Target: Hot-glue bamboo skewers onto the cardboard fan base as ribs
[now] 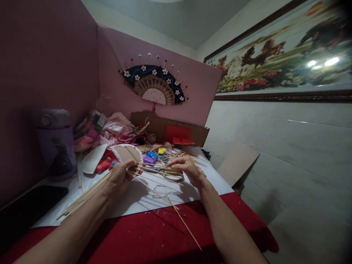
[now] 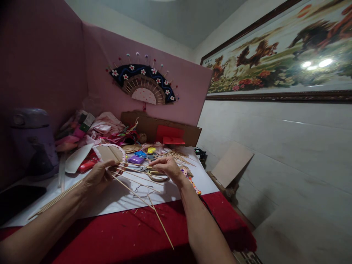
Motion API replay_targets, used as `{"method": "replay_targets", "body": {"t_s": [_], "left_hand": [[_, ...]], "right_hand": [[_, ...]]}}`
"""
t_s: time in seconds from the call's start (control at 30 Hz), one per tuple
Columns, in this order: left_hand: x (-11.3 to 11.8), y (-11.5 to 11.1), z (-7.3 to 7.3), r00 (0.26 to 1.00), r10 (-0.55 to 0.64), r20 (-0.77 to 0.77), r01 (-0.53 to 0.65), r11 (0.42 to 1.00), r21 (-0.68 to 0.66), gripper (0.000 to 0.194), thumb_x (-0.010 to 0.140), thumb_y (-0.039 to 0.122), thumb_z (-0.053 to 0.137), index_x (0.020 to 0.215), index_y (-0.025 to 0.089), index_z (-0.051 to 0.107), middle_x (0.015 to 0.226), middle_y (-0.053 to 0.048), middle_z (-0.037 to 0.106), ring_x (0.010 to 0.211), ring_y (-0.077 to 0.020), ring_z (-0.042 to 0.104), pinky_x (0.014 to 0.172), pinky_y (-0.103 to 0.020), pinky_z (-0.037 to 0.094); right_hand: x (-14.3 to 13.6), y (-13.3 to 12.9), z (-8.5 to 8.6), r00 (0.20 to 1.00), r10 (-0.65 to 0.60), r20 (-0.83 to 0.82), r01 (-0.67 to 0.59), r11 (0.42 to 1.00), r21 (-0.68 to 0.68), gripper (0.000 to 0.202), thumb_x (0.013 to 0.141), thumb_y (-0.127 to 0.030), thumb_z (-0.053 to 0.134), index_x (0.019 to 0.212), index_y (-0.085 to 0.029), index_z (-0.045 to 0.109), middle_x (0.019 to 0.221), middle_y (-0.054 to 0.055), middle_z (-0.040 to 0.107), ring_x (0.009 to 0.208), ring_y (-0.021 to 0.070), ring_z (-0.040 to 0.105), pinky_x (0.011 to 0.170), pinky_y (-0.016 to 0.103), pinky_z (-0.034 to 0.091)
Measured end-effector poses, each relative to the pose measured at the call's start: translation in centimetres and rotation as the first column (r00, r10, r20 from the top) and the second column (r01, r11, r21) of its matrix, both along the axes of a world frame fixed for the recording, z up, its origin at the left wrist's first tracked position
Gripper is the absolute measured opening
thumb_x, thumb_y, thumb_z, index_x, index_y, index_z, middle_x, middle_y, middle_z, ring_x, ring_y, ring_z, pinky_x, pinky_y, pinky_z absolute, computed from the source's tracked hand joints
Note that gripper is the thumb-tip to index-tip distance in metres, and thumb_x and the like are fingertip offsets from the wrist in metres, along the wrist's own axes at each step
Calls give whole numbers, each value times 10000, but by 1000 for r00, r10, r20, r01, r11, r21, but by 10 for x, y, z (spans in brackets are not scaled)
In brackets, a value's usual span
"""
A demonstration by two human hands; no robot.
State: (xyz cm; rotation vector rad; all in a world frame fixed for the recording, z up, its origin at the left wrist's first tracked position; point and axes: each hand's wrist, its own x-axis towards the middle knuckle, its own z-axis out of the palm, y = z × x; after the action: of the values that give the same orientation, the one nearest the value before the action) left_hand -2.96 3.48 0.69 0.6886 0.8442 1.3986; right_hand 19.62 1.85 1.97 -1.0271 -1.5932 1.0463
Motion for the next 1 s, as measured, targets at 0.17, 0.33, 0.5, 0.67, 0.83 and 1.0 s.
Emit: {"method": "replay_targets", "body": {"t_s": [0.17,0.33,0.5,0.67,0.83,1.0], "left_hand": [[0,1,0,1000,8,19,-7,1000,-12,132,675,6,479,697,91,577,596,-114,657,507,-161,622,445,-227,506],[0,0,1,997,38,62,-38,999,-6,147,679,-13,483,685,105,571,576,-82,647,515,-150,626,477,-223,516],[0,-1,3,995,42,93,-40,999,-24,157,669,-16,479,684,103,581,551,-66,637,499,-151,619,458,-225,516],[0,-4,6,998,-5,63,6,1000,-22,160,693,-2,470,668,77,607,568,-92,654,485,-146,612,453,-225,522],[-1,-2,5,992,-18,122,15,1000,26,152,708,-11,498,660,64,622,603,-90,665,541,-148,637,542,-246,556],[-3,1,-1,992,-101,81,96,993,65,178,768,13,485,725,51,653,660,-114,682,562,-149,646,540,-232,551]], "right_hand": [[3,1,0,1000,20,4,-20,999,36,190,673,-288,669,790,-159,745,528,-19,549,479,74,367,468,225,246],[7,7,-5,998,29,-58,-24,997,75,406,803,-509,551,841,-145,726,502,-11,532,483,89,455,522,238,341],[8,10,-7,996,-5,-89,12,997,81,631,772,-681,450,872,-122,725,588,55,622,556,130,553,583,265,407],[8,10,-7,992,-40,-120,49,996,78,741,744,-755,364,856,-118,725,624,84,650,569,140,561,543,252,392],[7,10,-7,986,-69,-155,77,996,45,722,740,-749,393,834,-117,728,650,82,646,593,147,574,523,245,387],[6,11,-7,971,-125,-203,137,990,46,720,743,-748,387,820,-118,726,623,75,638,531,134,555,478,236,366]]}}
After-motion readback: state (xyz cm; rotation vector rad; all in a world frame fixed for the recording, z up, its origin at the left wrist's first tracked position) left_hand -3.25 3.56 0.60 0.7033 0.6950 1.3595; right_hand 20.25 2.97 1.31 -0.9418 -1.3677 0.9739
